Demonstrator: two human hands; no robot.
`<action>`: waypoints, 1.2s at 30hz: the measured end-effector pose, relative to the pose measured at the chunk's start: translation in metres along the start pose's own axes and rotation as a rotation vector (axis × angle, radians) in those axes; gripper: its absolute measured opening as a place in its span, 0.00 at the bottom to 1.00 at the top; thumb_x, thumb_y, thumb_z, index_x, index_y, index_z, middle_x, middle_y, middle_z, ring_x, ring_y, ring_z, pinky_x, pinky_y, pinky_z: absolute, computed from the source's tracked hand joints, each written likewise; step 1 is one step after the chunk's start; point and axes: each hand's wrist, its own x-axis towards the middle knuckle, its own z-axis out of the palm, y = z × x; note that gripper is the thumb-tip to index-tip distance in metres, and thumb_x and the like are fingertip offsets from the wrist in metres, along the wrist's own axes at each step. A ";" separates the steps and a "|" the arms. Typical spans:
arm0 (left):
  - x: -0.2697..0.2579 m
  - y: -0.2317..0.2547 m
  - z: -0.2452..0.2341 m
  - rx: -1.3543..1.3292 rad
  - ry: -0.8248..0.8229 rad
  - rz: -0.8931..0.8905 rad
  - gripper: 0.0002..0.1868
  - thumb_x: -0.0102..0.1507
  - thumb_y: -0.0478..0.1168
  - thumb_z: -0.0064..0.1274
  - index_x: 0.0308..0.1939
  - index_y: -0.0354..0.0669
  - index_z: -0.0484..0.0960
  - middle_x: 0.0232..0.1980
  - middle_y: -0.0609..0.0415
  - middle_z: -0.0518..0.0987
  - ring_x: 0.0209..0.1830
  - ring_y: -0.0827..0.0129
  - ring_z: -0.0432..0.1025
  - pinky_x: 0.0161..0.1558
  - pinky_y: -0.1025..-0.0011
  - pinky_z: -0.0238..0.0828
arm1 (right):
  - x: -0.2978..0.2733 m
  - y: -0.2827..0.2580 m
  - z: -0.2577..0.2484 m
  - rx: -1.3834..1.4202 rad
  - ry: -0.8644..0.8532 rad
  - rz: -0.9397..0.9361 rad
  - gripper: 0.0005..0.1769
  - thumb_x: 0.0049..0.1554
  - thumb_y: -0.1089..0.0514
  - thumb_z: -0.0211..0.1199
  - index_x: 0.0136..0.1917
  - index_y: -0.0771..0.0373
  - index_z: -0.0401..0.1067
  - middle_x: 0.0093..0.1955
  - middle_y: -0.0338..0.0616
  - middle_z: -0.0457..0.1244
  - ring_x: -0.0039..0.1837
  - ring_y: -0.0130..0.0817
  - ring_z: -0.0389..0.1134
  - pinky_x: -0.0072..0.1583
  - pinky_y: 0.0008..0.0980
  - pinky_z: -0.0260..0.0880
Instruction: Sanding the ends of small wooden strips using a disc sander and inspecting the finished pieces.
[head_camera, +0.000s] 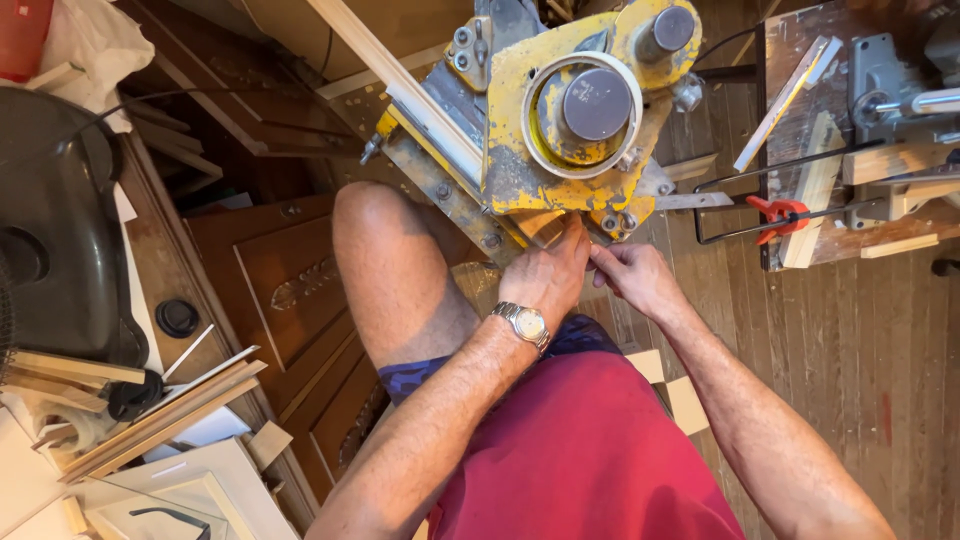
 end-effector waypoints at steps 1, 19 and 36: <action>0.000 0.000 0.000 0.001 -0.001 0.000 0.23 0.68 0.43 0.35 0.68 0.54 0.65 0.36 0.40 0.82 0.32 0.40 0.81 0.35 0.48 0.80 | 0.002 0.001 0.000 0.001 0.000 0.000 0.28 0.62 0.36 0.58 0.33 0.56 0.82 0.20 0.41 0.60 0.32 0.36 0.69 0.46 0.38 0.71; 0.004 0.003 -0.013 -0.080 -0.059 -0.110 0.23 0.72 0.49 0.30 0.72 0.61 0.62 0.32 0.40 0.83 0.39 0.42 0.82 0.40 0.49 0.81 | 0.009 0.007 0.001 -0.048 0.028 -0.047 0.27 0.64 0.37 0.57 0.33 0.53 0.82 0.19 0.40 0.60 0.31 0.36 0.68 0.45 0.38 0.70; 0.000 -0.005 0.016 -0.005 -0.014 0.009 0.24 0.68 0.40 0.36 0.69 0.55 0.65 0.65 0.43 0.76 0.32 0.38 0.79 0.35 0.49 0.82 | 0.007 0.008 0.004 -0.003 0.008 0.008 0.28 0.62 0.34 0.59 0.34 0.54 0.82 0.20 0.40 0.60 0.31 0.35 0.68 0.47 0.36 0.71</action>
